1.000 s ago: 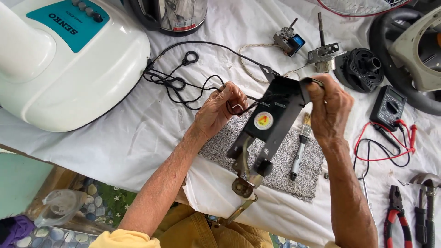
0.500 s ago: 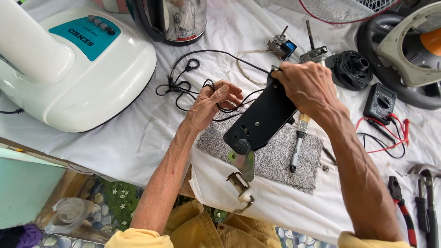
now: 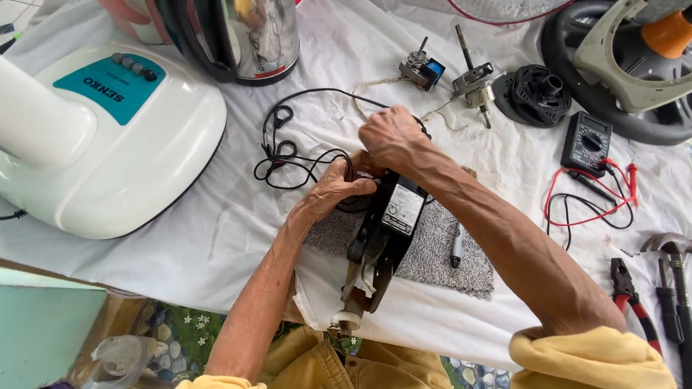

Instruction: Cleaning an appliance component using a small brush in a workshop setting.

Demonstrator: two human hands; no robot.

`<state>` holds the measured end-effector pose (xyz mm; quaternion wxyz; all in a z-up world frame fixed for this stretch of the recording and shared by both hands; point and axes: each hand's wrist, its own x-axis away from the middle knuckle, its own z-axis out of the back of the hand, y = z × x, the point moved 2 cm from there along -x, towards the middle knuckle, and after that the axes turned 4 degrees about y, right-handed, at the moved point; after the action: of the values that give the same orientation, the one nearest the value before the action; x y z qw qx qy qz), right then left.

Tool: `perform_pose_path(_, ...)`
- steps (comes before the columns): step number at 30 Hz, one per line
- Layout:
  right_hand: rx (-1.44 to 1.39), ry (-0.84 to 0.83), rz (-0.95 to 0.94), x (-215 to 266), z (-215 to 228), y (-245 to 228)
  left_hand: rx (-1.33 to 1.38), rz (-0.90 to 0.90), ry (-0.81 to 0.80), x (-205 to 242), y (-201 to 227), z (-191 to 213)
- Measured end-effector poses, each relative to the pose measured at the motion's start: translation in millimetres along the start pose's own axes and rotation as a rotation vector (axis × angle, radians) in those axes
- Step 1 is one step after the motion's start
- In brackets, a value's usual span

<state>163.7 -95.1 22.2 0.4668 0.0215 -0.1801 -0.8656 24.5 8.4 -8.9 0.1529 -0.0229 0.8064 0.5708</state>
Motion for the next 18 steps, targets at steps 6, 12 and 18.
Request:
perform_pose_path(6,-0.328,0.324,0.023,48.1,128.6,-23.4,-0.078,-0.001,0.160,-4.1,-13.0,8.5)
perform_pose_path(12,-0.804,0.786,-0.246,183.5,109.0,-0.8,-0.121,0.025,0.172,-1.7,-9.6,10.7)
perform_pose_path(18,-1.088,0.546,-0.496,215.9,23.7,-16.1,0.056,0.017,0.127,1.7,0.5,6.0)
